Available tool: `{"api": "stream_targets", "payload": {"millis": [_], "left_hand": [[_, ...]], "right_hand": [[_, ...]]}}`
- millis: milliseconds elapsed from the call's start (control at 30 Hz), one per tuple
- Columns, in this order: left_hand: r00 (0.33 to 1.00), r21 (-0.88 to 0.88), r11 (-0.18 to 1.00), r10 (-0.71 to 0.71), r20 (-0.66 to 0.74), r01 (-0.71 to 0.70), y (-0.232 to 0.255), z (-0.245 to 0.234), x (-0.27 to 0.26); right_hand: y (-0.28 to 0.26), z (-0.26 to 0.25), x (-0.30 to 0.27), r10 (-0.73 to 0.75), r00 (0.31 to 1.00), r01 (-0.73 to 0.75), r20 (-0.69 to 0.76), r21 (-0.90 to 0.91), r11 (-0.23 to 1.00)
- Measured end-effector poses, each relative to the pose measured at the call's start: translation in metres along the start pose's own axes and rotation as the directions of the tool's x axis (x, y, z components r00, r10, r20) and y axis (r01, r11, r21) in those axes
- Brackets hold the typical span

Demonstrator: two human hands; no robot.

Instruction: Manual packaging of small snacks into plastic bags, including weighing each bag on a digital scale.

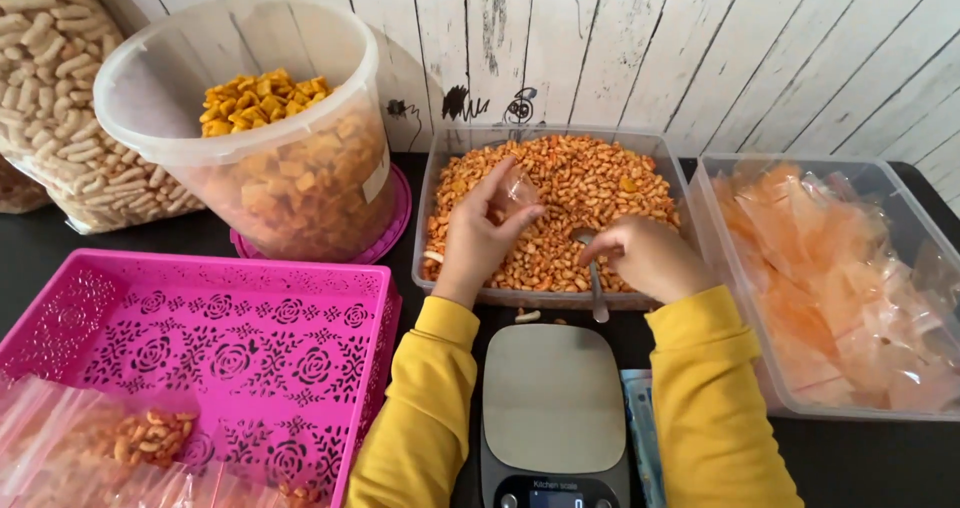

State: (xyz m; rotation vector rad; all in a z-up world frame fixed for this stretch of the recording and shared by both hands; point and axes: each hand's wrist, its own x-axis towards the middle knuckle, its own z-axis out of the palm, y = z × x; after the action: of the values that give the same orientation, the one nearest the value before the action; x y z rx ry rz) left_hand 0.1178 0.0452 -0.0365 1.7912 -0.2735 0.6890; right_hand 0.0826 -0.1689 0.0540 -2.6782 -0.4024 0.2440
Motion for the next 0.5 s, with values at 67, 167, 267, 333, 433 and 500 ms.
{"api": "stream_targets", "payload": {"millis": [67, 167, 267, 333, 433, 500], "left_hand": [[1.0, -0.006, 1.0, -0.007, -0.005, 0.007, -0.001, -0.002, 0.002], [0.999, -0.012, 0.999, -0.032, -0.016, 0.032, 0.002, -0.003, 0.002], [0.999, -0.008, 0.999, -0.047, -0.019, 0.046, 0.004, -0.004, 0.002], [0.999, -0.003, 0.999, -0.045, -0.019, 0.045, 0.002, -0.003, 0.003], [1.0, 0.005, 1.0, -0.011, -0.019, 0.011, -0.003, -0.003, 0.001], [1.0, 0.041, 0.999, -0.02, -0.018, 0.021, -0.005, -0.002, -0.002]], "right_hand": [[0.023, 0.019, 0.021, -0.063, 0.998, 0.063, 0.027, 0.006, 0.998], [0.037, 0.029, 0.032, -0.163, 0.985, 0.162, 0.048, 0.03, 0.986], [0.022, 0.018, 0.024, -0.196, 0.98, 0.2, -0.039, 0.104, 0.974], [0.023, 0.016, 0.031, -0.189, 0.975, 0.207, -0.118, 0.159, 0.965], [0.049, 0.034, 0.058, -0.035, 0.92, 0.184, -0.391, 0.351, 0.918], [0.065, 0.048, 0.075, 0.068, 0.797, 0.097, -0.601, 0.238, 0.966]]}}
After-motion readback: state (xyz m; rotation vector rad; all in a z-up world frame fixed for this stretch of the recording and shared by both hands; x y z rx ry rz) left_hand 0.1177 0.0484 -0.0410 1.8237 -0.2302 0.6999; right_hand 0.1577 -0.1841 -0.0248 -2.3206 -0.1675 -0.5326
